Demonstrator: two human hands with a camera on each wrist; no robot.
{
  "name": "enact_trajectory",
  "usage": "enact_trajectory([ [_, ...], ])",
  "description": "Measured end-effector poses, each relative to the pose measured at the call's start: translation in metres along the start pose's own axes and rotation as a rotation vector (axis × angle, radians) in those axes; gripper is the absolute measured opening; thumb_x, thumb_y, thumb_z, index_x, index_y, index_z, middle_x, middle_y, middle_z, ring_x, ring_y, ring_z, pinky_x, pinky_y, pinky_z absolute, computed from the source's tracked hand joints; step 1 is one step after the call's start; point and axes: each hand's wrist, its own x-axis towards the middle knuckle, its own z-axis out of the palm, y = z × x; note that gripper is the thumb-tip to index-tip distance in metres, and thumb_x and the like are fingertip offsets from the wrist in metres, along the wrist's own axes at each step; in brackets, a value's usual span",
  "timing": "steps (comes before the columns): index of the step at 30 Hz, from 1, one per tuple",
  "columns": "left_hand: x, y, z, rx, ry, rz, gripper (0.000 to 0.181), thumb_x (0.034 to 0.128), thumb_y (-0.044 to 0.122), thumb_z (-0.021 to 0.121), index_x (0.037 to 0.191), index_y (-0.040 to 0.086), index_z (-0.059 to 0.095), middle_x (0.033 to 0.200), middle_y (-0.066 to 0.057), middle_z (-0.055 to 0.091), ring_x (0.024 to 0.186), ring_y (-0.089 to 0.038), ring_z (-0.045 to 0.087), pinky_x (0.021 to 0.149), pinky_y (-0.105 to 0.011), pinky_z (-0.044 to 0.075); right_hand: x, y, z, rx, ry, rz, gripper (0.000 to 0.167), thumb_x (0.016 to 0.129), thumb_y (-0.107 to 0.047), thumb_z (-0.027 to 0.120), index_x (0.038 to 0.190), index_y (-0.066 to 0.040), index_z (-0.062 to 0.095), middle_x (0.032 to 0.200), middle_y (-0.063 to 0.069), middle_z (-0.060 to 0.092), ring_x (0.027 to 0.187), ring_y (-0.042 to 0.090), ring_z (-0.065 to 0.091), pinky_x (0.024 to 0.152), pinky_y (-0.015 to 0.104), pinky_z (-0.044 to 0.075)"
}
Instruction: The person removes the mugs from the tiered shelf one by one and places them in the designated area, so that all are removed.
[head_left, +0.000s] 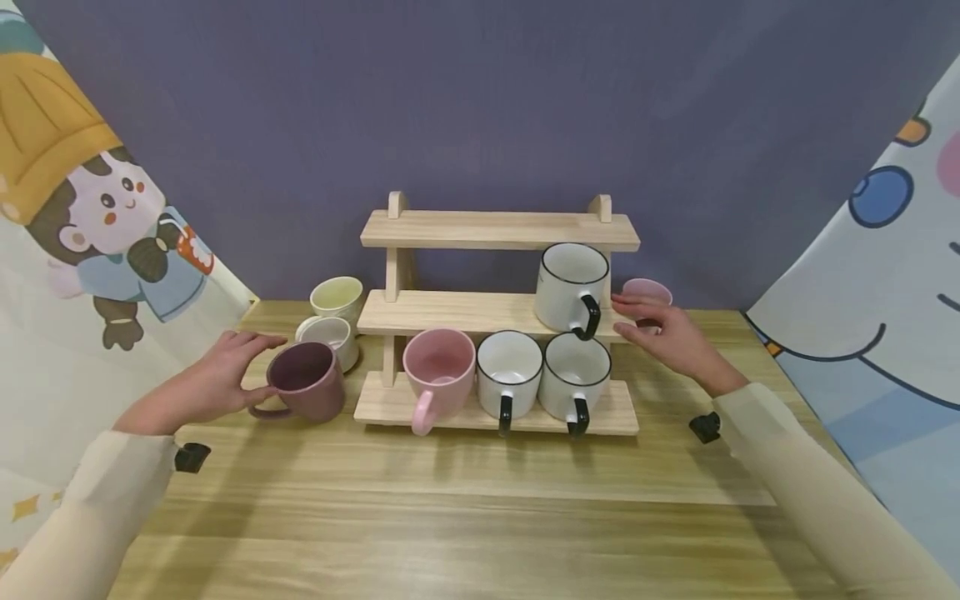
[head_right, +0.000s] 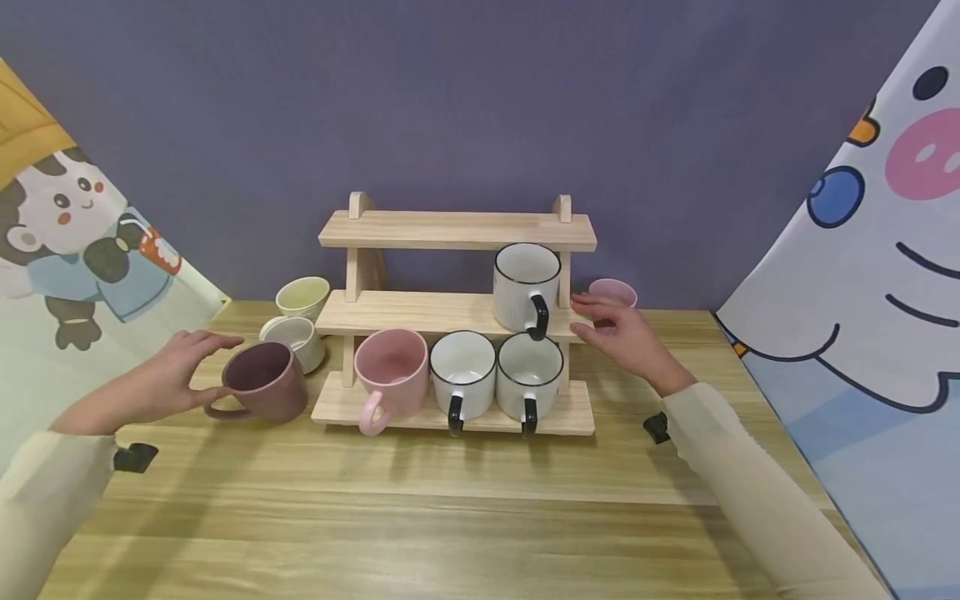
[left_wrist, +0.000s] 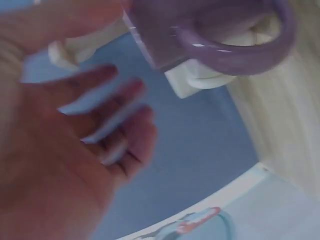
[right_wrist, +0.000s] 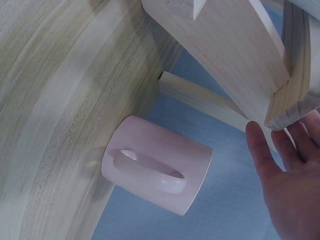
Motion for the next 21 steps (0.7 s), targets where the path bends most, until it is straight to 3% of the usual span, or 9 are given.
enact_trajectory([
  [3,0.009,0.009,-0.008,-0.044,0.055,0.047,0.045,0.0717,0.002,0.074,0.114,-0.003,0.058,0.108,-0.016,0.06,0.094,-0.031,0.052,0.076,-0.046,0.042,0.0,0.0,0.0,0.01,-0.001,-0.012,0.041,0.091,-0.02,0.065,0.129,-0.008,0.059,0.131,0.006,0.056,0.106,0.024,0.058,0.079,0.012,0.044],
  [8,0.035,0.033,-0.018,-0.063,0.117,0.02,0.029,0.081,0.001,0.064,0.11,0.0,0.06,0.103,-0.011,0.061,0.087,-0.026,0.056,0.071,-0.044,0.047,0.0,0.003,0.0,0.011,-0.003,-0.012,0.042,0.091,-0.02,0.065,0.13,-0.008,0.058,0.132,0.007,0.055,0.107,0.024,0.058,0.08,0.014,0.045],
  [16,0.082,0.059,0.0,-0.062,0.198,0.054,0.018,0.0848,0.003,0.064,0.102,-0.001,0.063,0.094,-0.013,0.061,0.083,-0.029,0.058,0.073,-0.043,0.048,0.0,0.001,0.0,0.011,-0.008,-0.001,0.041,0.091,-0.021,0.065,0.129,-0.007,0.059,0.132,0.007,0.055,0.104,0.024,0.059,0.079,0.012,0.044],
  [21,0.099,0.063,0.01,-0.097,0.198,0.012,0.014,0.0863,0.005,0.062,0.099,-0.001,0.062,0.094,-0.014,0.061,0.085,-0.03,0.057,0.076,-0.042,0.046,-0.001,0.0,0.001,0.024,-0.006,-0.018,0.039,0.091,-0.018,0.064,0.127,-0.005,0.06,0.131,0.008,0.055,0.105,0.024,0.057,0.08,0.016,0.046],
])
